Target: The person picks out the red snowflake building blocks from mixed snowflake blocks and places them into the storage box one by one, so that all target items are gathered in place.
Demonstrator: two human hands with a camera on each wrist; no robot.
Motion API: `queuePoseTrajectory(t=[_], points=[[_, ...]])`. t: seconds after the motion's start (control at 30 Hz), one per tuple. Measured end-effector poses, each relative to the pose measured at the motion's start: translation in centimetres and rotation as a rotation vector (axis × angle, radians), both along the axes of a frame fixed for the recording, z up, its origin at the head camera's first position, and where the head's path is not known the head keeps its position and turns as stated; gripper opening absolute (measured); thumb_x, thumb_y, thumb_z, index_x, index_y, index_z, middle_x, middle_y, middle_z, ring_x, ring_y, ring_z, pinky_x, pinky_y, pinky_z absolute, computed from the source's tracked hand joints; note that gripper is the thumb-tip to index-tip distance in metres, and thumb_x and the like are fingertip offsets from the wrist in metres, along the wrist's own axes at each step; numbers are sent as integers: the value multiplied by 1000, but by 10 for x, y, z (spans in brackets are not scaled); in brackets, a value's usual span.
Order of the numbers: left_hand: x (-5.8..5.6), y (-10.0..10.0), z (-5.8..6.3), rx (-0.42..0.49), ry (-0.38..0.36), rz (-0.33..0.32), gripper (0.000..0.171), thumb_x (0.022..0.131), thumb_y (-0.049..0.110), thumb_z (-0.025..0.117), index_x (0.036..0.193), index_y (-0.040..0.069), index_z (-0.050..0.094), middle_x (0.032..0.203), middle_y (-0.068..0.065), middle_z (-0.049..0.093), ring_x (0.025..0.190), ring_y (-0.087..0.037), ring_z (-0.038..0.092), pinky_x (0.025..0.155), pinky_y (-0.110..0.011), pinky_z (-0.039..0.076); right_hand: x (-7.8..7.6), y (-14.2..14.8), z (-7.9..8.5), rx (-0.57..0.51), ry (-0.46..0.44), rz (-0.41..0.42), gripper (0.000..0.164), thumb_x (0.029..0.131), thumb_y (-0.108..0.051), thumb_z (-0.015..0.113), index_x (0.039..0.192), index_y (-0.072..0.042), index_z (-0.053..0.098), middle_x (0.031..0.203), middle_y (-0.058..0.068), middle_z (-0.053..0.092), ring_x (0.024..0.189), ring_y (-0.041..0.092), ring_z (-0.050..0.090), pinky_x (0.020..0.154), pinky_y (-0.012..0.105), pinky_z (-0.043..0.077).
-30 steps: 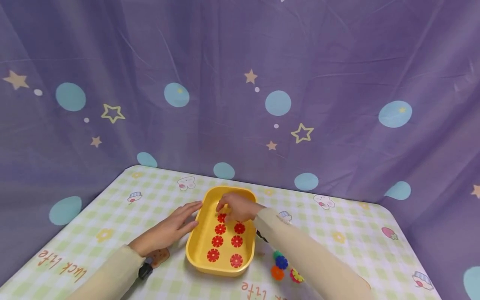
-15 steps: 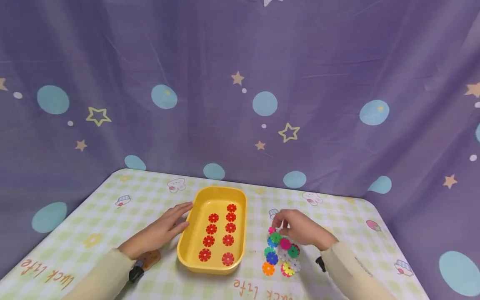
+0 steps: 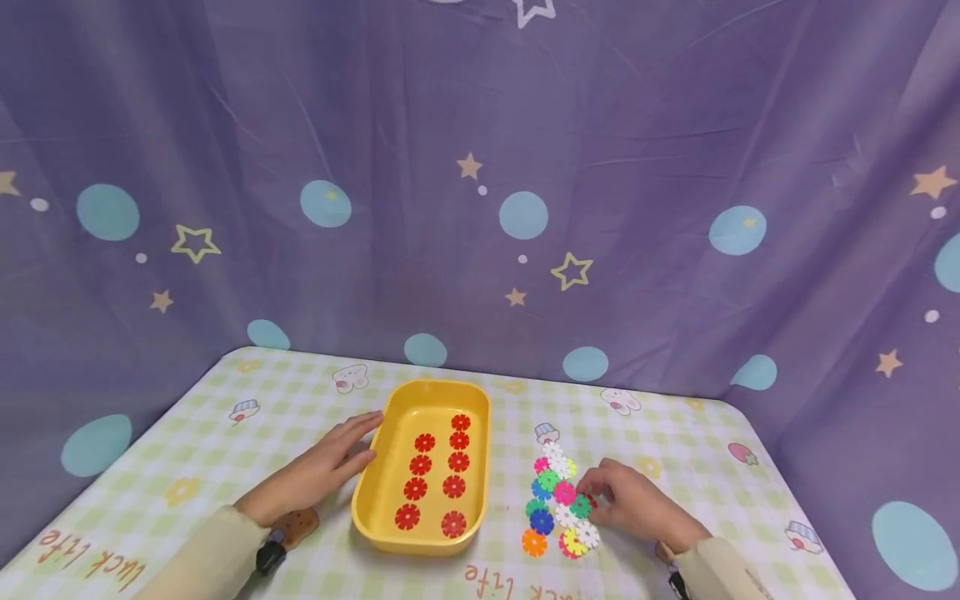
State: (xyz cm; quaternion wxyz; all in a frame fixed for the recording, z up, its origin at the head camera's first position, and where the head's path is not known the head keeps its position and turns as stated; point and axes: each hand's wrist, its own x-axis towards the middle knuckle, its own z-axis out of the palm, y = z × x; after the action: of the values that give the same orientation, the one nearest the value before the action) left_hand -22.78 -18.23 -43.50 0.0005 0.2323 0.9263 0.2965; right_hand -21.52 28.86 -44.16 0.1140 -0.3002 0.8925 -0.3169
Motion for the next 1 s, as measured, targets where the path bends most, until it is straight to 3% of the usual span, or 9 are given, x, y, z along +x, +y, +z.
queuePoseTrajectory(t=[0.3,0.5,0.73,0.87,1.0], points=[[1,0,0,9,-8,-5,56,100,37,48,149,17,31,153,2,25,138,-23,25,108,-49,26,-1,-5,-2,37,-30,-63,25,81,-14,76,94,-13,55,79,-2,53,63,8,47,55,24,43],[1,1,1,2,-18,5,56,100,38,47,150,19,31,153,4,25,138,-22,24,108,-49,26,1,0,-5,8,-46,-79,23,83,-17,74,99,-14,58,76,-4,58,64,9,53,56,26,47],[1,0,0,1,1,-20,57,100,37,46,149,14,30,153,-1,26,138,-27,24,108,-52,26,0,9,2,63,-3,-166,24,86,-10,70,109,-9,67,77,-4,59,61,8,51,54,25,45],[1,-1,1,-1,5,-19,57,100,38,46,149,14,30,153,-2,25,138,-28,24,107,-53,26,-1,12,4,72,14,-177,29,88,-4,65,116,-10,64,76,-3,58,55,8,47,50,24,43],[1,-1,1,-4,0,-14,57,100,38,46,149,14,30,153,-2,25,138,-27,24,107,-53,27,-1,13,2,57,19,-172,26,89,-5,65,114,-12,67,76,-3,57,54,7,44,48,24,41]])
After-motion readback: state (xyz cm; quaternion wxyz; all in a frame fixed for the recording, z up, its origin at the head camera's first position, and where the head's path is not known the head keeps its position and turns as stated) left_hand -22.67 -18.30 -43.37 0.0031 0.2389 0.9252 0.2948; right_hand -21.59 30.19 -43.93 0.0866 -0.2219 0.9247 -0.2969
